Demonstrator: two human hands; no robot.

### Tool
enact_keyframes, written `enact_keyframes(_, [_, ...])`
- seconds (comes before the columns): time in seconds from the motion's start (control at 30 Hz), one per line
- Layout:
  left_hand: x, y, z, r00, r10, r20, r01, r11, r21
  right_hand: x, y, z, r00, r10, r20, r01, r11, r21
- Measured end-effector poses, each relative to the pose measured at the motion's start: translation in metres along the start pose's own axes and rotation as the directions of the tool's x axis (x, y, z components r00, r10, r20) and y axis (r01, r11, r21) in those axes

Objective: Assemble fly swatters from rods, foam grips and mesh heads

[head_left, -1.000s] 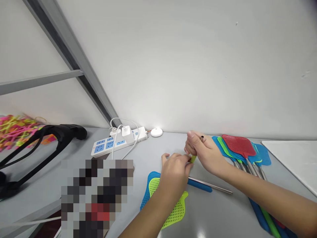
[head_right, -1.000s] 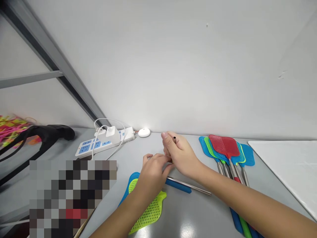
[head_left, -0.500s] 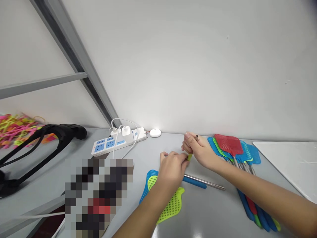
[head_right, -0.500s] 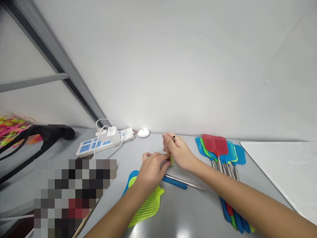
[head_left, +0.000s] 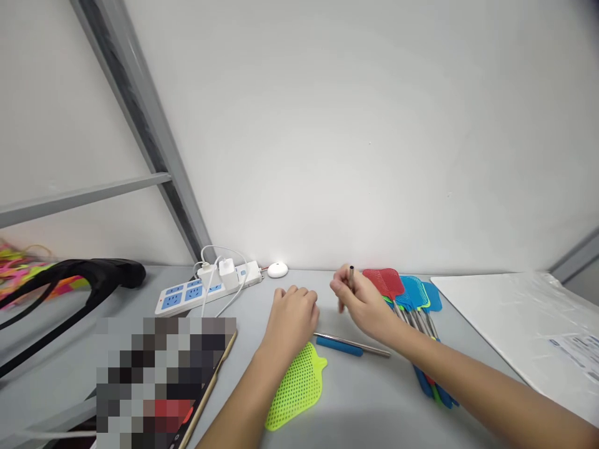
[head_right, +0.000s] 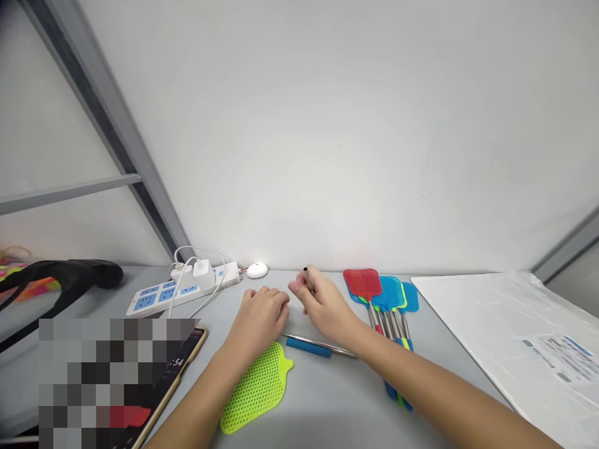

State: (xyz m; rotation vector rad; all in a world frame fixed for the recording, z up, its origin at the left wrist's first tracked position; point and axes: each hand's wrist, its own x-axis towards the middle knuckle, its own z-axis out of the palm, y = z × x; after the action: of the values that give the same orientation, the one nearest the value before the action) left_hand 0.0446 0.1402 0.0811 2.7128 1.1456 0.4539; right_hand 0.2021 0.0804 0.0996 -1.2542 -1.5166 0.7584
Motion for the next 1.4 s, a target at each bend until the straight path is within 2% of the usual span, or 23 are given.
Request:
enact_keyframes(0.07, [0.006, 0.003, -0.004, 0.999, 0.028, 0.044, -0.027, 0.999, -0.035, -0.024, -0.008, -0.006, 0.998, 0.001, -0.063, -0.009, 0.990, -0.139])
enact_keyframes(0.13, [0.014, 0.004, -0.011, 0.990, 0.074, 0.119, -0.062, 0.993, -0.100, -0.051, -0.007, -0.008, 0.997, 0.015, -0.074, -0.038, 0.948, -0.317])
enact_keyframes(0.23, [0.023, -0.001, -0.021, 0.932, 0.157, 0.326, -0.089, 0.973, -0.212, -0.082, 0.009, -0.010, 0.999, 0.007, -0.049, -0.031, 0.853, -0.521])
enact_keyframes(0.3, [0.026, -0.005, -0.025, 0.857, 0.195, 0.477, -0.078, 0.964, -0.254, -0.092, 0.023, -0.011, 0.999, -0.052, 0.004, 0.042, 0.741, -0.670])
enact_keyframes(0.4, [0.026, -0.008, -0.023, 0.763, 0.202, 0.615, -0.047, 0.965, -0.258, -0.093, 0.039, -0.015, 0.970, -0.172, 0.171, 0.235, 0.499, -0.834])
enact_keyframes(0.47, [0.023, -0.009, -0.020, 0.729, 0.190, 0.658, -0.032, 0.969, -0.245, -0.090, 0.046, -0.017, 0.941, -0.217, 0.259, 0.325, 0.377, -0.867])
enact_keyframes(0.53, [0.020, -0.008, -0.014, 0.717, 0.171, 0.676, -0.019, 0.974, -0.226, -0.091, 0.050, -0.020, 0.926, -0.231, 0.300, 0.365, 0.330, -0.871])
enact_keyframes(0.6, [0.016, -0.009, -0.009, 0.719, 0.148, 0.679, -0.007, 0.978, -0.206, -0.094, 0.053, -0.021, 0.921, -0.238, 0.309, 0.376, 0.334, -0.864])
enact_keyframes(0.73, [0.011, -0.007, -0.005, 0.716, 0.141, 0.684, 0.007, 0.978, -0.208, -0.104, 0.052, -0.018, 0.927, -0.232, 0.294, 0.365, 0.392, -0.844])
enact_keyframes(0.8, [0.011, -0.004, -0.012, 0.723, 0.168, 0.670, -0.003, 0.971, -0.240, -0.108, 0.050, -0.017, 0.932, -0.234, 0.277, 0.354, 0.417, -0.837])
enact_keyframes(0.9, [0.018, 0.001, -0.035, 0.733, 0.231, 0.639, -0.014, 0.945, -0.326, -0.107, 0.046, -0.021, 0.934, -0.276, 0.225, 0.332, 0.443, -0.833])
enact_keyframes(0.97, [0.027, 0.003, -0.048, 0.714, 0.282, 0.640, 0.001, 0.915, -0.404, -0.104, 0.043, -0.029, 0.934, -0.313, 0.171, 0.305, 0.453, -0.838])
enact_keyframes(1.03, [0.037, 0.006, -0.052, 0.676, 0.341, 0.654, 0.033, 0.872, -0.489, -0.100, 0.041, -0.039, 0.933, -0.331, 0.141, 0.286, 0.444, -0.849])
enact_keyframes(1.1, [0.043, 0.010, -0.043, 0.628, 0.398, 0.668, 0.078, 0.822, -0.563, -0.097, 0.039, -0.050, 0.934, -0.326, 0.147, 0.281, 0.416, -0.865])
enact_keyframes(1.17, [0.043, 0.015, -0.024, 0.572, 0.446, 0.688, 0.146, 0.771, -0.620, -0.095, 0.037, -0.059, 0.941, -0.293, 0.171, 0.283, 0.403, -0.870])
enact_keyframes(1.27, [0.031, 0.024, 0.002, 0.526, 0.489, 0.696, 0.260, 0.687, -0.678, -0.095, 0.034, -0.068, 0.953, -0.234, 0.192, 0.281, 0.441, -0.852])
enact_keyframes(1.33, [0.018, 0.028, 0.009, 0.509, 0.518, 0.687, 0.334, 0.617, -0.713, -0.095, 0.031, -0.072, 0.954, -0.219, 0.206, 0.288, 0.472, -0.833])
enact_keyframes(1.4, [0.005, 0.028, 0.009, 0.522, 0.538, 0.662, 0.398, 0.533, -0.747, -0.096, 0.030, -0.073, 0.950, -0.226, 0.218, 0.304, 0.491, -0.816])
